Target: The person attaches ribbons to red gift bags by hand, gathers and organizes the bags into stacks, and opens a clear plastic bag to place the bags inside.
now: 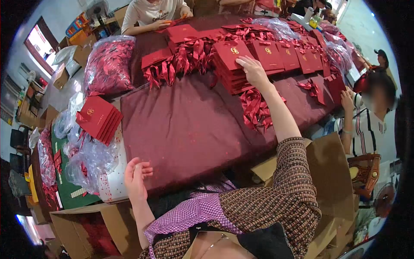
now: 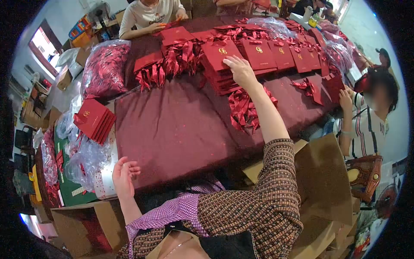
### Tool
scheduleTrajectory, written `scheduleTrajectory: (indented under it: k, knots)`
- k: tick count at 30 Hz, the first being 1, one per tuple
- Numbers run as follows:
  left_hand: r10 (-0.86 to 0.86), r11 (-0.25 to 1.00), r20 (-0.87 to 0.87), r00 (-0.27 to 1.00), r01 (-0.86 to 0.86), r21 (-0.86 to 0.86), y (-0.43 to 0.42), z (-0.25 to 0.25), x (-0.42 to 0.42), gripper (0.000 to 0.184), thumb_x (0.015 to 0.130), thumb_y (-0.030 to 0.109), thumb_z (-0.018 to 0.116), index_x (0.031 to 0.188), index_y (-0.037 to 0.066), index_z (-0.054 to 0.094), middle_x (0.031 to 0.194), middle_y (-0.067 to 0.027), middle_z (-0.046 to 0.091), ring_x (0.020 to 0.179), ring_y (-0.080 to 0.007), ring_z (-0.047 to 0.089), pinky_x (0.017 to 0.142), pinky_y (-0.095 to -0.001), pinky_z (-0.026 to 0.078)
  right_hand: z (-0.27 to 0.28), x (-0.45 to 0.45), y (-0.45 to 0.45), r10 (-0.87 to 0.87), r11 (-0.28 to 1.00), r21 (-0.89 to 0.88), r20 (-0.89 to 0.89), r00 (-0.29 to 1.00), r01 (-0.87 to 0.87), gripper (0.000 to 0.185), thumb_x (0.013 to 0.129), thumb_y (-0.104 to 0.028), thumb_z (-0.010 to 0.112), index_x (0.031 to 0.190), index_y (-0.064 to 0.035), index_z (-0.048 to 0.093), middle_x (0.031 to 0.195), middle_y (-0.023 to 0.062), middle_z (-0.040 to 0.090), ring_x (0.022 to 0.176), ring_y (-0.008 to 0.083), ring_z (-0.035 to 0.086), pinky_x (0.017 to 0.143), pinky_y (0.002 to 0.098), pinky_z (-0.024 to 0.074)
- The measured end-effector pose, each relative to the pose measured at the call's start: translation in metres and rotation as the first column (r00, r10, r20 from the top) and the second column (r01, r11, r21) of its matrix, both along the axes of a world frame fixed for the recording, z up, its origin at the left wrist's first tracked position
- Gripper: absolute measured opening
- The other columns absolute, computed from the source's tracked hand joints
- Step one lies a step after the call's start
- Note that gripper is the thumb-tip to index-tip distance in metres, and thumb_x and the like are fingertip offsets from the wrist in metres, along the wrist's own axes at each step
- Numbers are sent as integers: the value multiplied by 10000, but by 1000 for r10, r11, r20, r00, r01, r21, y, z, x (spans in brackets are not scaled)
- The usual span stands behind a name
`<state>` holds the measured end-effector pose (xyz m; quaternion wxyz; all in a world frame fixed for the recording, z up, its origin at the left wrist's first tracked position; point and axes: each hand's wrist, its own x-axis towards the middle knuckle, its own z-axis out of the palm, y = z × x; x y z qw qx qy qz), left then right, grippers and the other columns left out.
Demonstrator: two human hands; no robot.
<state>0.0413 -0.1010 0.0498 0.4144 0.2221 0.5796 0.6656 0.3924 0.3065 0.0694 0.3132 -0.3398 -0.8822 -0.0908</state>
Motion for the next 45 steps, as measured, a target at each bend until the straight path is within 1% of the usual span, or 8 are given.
scheduleTrajectory:
  k: [11,17,23,28,32,35,41,45]
  knots:
    - [267,950,-233,935,-216,225,-5,49,-8,198,927,74,489,1078,-25,570,875,-107,622,709,-148,589,666,-273,485,25,-2,-3,115,984,-122,-115,987,-129,321,816,42,483,1100,-41,608,1085,181,625,1039,293,602,891,370,478]
    - [685,724,-695,217,-97,683,-54,173,2,444,920,382,456,925,-46,574,766,-85,591,712,-211,548,698,-334,448,143,-65,-133,383,911,86,-536,753,-403,168,876,-14,592,1026,34,650,981,118,675,951,167,619,886,299,463]
    - [765,422,-547,339,376,825,-70,218,19,277,849,375,436,701,147,384,700,10,356,647,-162,331,651,-353,279,216,-79,-259,618,727,491,-163,769,-480,190,759,-132,611,815,-48,451,630,42,504,539,221,482,542,391,438]
    - [752,444,-563,344,367,817,-74,220,15,244,852,355,454,770,131,401,707,-2,366,635,-168,340,642,-344,304,219,-63,-265,855,401,494,-504,122,-771,239,770,-153,428,794,55,543,688,180,482,523,216,326,549,482,272]
    - [739,467,-575,351,348,813,-76,220,15,229,855,340,469,826,119,414,713,-12,374,625,-174,347,634,-337,324,232,-42,-235,924,17,-3,-382,16,-1000,272,681,-242,536,553,-161,310,595,7,245,616,146,294,658,380,227]
    - [730,494,-588,349,326,806,-78,221,15,226,857,328,479,867,110,424,717,-19,379,617,-178,353,628,-332,339,218,-26,-250,685,428,72,-677,271,-901,312,672,-308,566,554,-153,322,604,-21,258,620,128,292,688,386,220]
    - [690,555,-632,354,302,775,-80,223,15,239,861,305,501,951,91,444,725,-33,391,603,-186,364,617,-321,369,209,-144,-291,729,1,228,-667,-155,-974,297,720,-318,570,576,-158,365,621,-34,246,639,116,303,687,395,237]
    - [684,559,-645,340,325,763,-83,225,13,261,864,289,516,1006,79,457,731,-43,398,593,-191,372,609,-315,390,206,-176,-301,743,215,294,-668,-39,-931,385,904,-425,389,842,-71,525,606,52,428,552,220,426,559,396,348]
